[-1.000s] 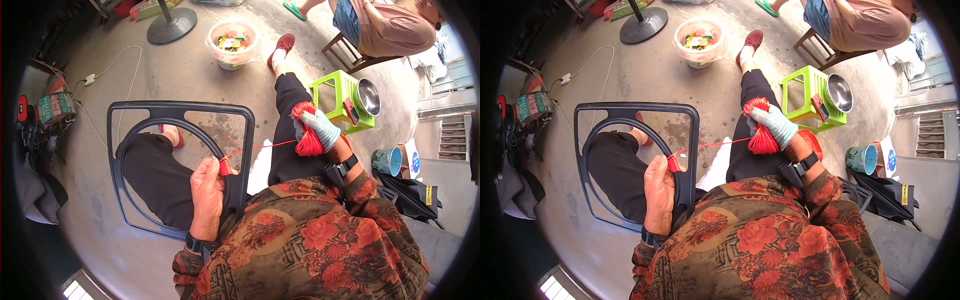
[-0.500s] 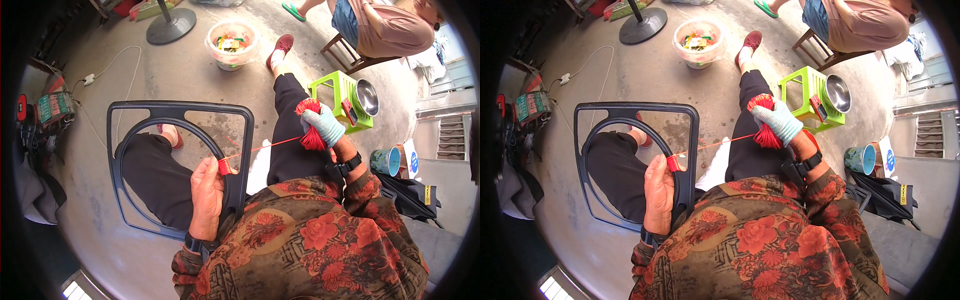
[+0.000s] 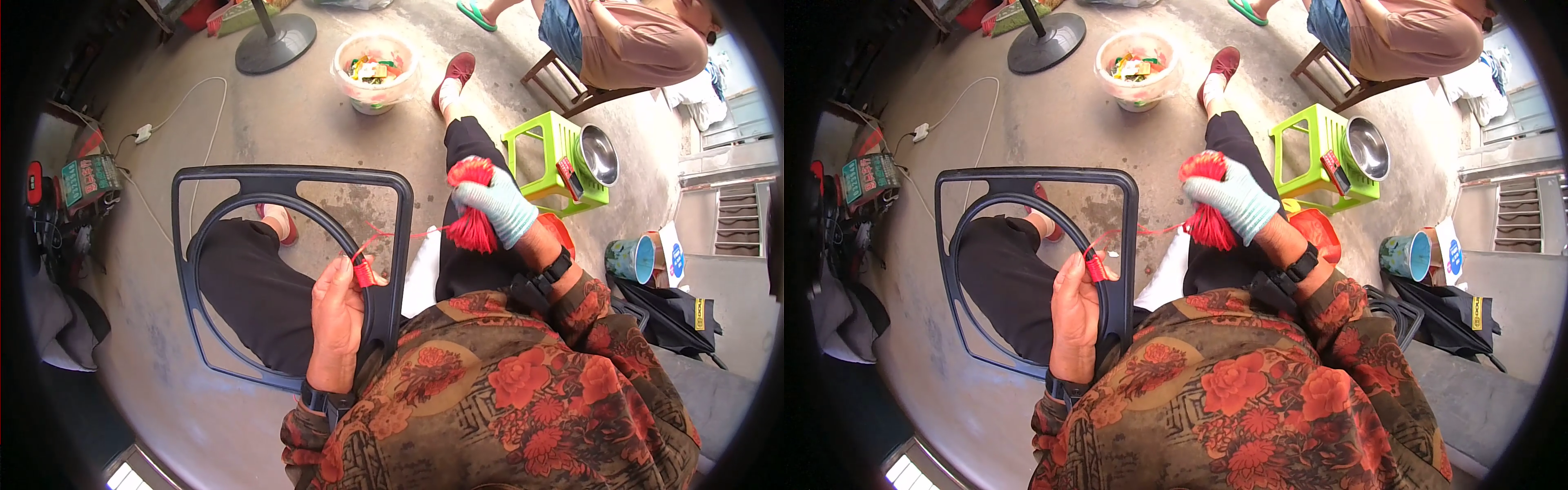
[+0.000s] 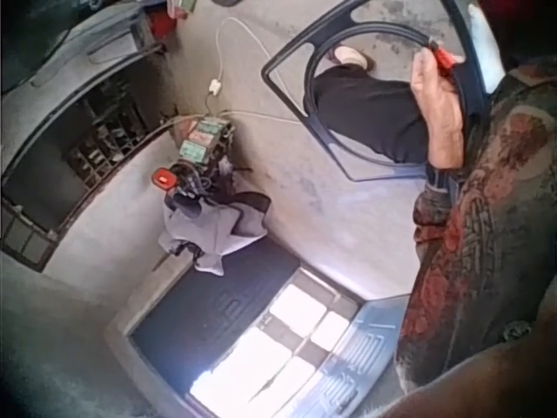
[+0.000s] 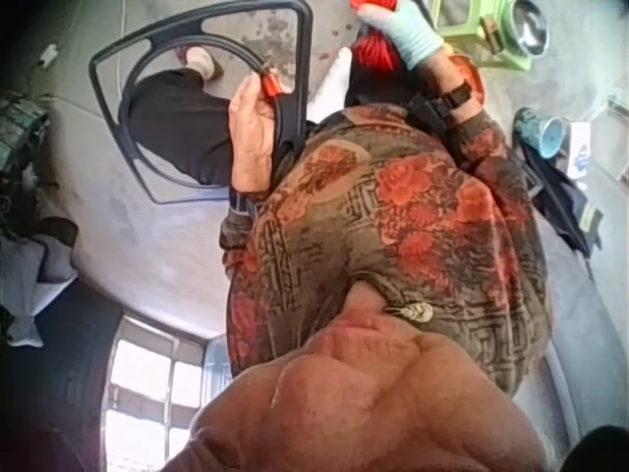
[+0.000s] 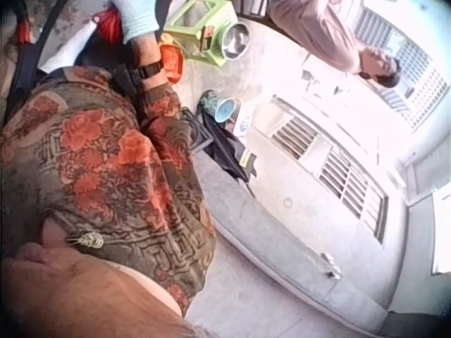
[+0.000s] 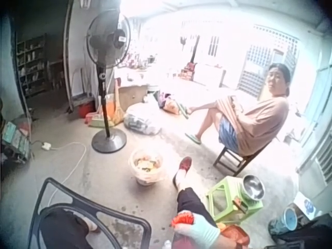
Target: Tying red nylon cord onto square plastic frames while wearing a single protective glove.
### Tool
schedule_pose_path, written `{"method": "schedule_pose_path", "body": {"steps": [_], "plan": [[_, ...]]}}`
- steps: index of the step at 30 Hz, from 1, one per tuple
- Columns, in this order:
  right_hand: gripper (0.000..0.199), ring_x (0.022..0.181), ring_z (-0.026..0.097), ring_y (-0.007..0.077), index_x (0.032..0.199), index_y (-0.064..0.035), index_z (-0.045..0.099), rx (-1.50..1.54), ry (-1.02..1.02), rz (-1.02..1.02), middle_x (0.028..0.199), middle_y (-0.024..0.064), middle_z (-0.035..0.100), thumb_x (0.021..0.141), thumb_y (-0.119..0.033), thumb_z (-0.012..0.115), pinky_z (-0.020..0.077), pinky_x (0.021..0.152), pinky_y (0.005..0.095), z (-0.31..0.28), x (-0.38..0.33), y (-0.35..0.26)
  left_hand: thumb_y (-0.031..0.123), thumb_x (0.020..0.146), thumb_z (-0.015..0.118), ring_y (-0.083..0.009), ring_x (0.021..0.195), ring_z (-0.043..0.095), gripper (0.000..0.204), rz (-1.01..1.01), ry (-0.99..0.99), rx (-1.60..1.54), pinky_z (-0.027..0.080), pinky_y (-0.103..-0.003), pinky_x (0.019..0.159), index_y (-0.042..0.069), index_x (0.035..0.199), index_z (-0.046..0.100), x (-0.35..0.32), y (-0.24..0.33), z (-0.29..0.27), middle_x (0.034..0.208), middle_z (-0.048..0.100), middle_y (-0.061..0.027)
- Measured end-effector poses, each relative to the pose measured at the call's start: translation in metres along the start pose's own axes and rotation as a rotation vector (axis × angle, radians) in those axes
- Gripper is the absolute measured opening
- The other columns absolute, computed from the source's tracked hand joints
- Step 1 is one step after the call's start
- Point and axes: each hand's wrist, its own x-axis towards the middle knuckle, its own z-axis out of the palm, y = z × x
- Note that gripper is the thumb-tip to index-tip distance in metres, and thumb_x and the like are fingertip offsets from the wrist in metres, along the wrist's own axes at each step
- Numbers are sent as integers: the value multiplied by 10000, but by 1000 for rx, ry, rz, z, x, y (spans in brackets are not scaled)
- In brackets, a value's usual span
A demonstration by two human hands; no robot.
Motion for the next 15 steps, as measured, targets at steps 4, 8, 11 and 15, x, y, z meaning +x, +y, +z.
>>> {"method": "schedule_pose_path", "body": {"steps": [4,8,11,15], "plan": [[204,613,538,111,902,-51,575,246,209,-145,713,22,572,818,-213,667,449,570,248,-19,13,-6,152,936,519,-185,725,625,171,-4,3,-8,511,-300,719,-10,924,575,1,-3,-6,835,639,-123],[316,566,481,109,959,-59,528,643,128,-218,671,4,500,866,-343,631,426,519,244,-31,9,-32,147,932,526,-182,724,622,159,-9,-51,-13,510,-297,717,-4,913,574,1,0,-5,819,640,-116],[359,578,432,83,975,-47,518,743,-21,-262,662,-25,454,870,-375,621,387,503,238,-50,9,-36,144,929,531,-175,723,618,155,2,-56,-3,509,-292,713,-2,904,575,2,-1,-8,804,641,-110],[382,520,388,66,976,-44,519,718,-115,-210,616,-46,405,868,-398,614,347,471,232,-57,-5,-37,144,930,522,-167,709,613,174,-24,-45,-12,509,-288,704,-18,955,581,1,0,-4,783,636,-104]]}}
